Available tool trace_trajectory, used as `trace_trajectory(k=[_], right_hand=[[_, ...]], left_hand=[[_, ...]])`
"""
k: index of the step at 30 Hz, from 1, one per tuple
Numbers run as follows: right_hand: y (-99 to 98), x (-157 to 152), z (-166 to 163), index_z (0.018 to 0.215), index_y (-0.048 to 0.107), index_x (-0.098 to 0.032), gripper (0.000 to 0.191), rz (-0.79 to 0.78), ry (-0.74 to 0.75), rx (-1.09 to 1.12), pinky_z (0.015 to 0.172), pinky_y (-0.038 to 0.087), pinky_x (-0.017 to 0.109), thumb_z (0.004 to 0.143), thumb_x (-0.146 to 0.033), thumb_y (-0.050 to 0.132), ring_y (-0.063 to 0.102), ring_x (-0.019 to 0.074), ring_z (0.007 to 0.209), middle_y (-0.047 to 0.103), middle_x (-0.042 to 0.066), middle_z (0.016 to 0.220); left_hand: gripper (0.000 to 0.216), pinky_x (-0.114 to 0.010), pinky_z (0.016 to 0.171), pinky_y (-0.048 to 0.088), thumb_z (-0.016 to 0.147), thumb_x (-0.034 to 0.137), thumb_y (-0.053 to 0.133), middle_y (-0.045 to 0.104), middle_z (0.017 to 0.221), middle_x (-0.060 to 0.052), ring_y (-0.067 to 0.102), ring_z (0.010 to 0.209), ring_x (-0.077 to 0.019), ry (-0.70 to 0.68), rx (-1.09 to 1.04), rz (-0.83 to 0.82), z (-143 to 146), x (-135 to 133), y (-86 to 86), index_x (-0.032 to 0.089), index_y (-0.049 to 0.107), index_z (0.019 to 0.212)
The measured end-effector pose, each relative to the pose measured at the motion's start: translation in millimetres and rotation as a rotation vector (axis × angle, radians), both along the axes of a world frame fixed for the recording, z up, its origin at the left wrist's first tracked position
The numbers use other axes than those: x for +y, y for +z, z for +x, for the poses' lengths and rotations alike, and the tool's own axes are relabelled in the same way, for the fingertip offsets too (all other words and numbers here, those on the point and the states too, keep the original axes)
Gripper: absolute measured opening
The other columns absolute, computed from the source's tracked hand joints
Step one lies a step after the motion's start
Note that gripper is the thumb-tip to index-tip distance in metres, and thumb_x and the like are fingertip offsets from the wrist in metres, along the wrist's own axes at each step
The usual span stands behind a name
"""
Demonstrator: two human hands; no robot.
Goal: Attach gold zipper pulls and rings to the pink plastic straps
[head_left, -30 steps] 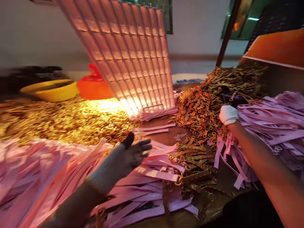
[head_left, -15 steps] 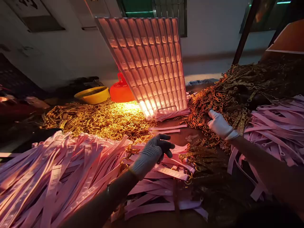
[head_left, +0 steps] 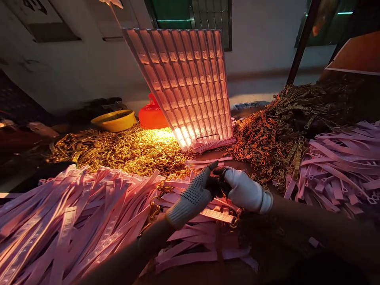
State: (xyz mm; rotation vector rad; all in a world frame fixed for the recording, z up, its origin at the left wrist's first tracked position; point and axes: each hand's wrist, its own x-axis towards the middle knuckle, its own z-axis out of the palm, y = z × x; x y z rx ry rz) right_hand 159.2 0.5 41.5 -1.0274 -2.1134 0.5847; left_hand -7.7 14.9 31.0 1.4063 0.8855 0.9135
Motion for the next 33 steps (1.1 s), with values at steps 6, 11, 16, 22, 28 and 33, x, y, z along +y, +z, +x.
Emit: trace_trajectory(k=[6, 11, 16, 22, 28, 33], right_hand=[[5.3, 1.6, 4.5, 0.111, 0.062, -0.015, 0.027, -0.081, -0.066, 0.09, 0.081, 0.053, 0.031, 0.084, -0.014, 0.057, 0.063, 0.0184, 0.086, 0.071, 0.007, 0.098], [7.8, 9.2, 18.4, 0.134, 0.049, -0.01, 0.044, 0.045, 0.003, -0.173, 0.102, 0.046, 0.04, 0.091, -0.014, 0.045, 0.059, 0.0235, 0.111, 0.061, 0.017, 0.125], [0.3, 7.8, 15.2, 0.131, 0.051, -0.014, 0.043, 0.069, 0.207, -0.301, 0.093, 0.05, 0.034, 0.088, -0.017, 0.05, 0.061, 0.0219, 0.107, 0.062, 0.014, 0.122], [5.2, 2.2, 14.1, 0.102, 0.065, -0.016, 0.022, 0.037, -0.073, -0.699, 0.068, 0.044, 0.031, 0.089, -0.031, 0.054, 0.066, 0.0232, 0.079, 0.071, 0.011, 0.093], [3.7, -4.3, 7.2, 0.095, 0.066, -0.018, 0.028, 0.021, -0.171, -0.625, 0.059, 0.034, 0.031, 0.095, -0.038, 0.047, 0.068, 0.0224, 0.073, 0.073, 0.01, 0.087], [-8.1, 13.3, 0.4, 0.103, 0.063, -0.014, 0.031, -0.107, -0.368, -0.446, 0.061, 0.038, 0.03, 0.099, -0.037, 0.042, 0.068, 0.0215, 0.077, 0.073, 0.011, 0.092]], left_hand=[[0.06, -0.018, 0.038, 0.025, 0.079, 0.027, 0.065, 0.066, 0.063, -0.002, 0.035, 0.039, -0.0065, 0.145, -0.052, -0.111, -4.0, -8.3, 7.6, 0.01, 0.05, 0.135], [0.066, -0.016, 0.04, 0.029, 0.081, 0.028, 0.067, 0.07, 0.079, -0.007, 0.052, 0.049, -0.0084, 0.013, -0.118, -0.249, -14.7, -2.1, 3.3, 0.014, 0.046, 0.142], [0.067, -0.017, 0.04, 0.03, 0.077, 0.025, 0.067, 0.065, 0.072, -0.004, 0.051, 0.045, -0.008, -0.154, -0.075, -0.342, -14.7, 4.5, -3.9, 0.016, 0.049, 0.14], [0.06, -0.019, 0.036, 0.025, 0.086, 0.036, 0.061, 0.06, 0.061, 0.001, 0.039, 0.038, -0.0074, -0.014, 0.045, -0.193, -13.0, 3.7, -8.5, 0.013, 0.044, 0.139], [0.047, -0.015, 0.04, 0.028, 0.077, 0.03, 0.074, 0.056, 0.066, 0.003, 0.04, 0.043, -0.0037, -0.007, -0.157, -0.309, 2.6, 6.0, -1.0, 0.015, 0.059, 0.119], [0.044, -0.012, 0.042, 0.032, 0.073, 0.017, 0.076, 0.058, 0.069, 0.002, 0.04, 0.046, -0.0019, 0.072, -0.294, -0.364, 9.2, 39.3, 8.5, 0.013, 0.064, 0.116]])
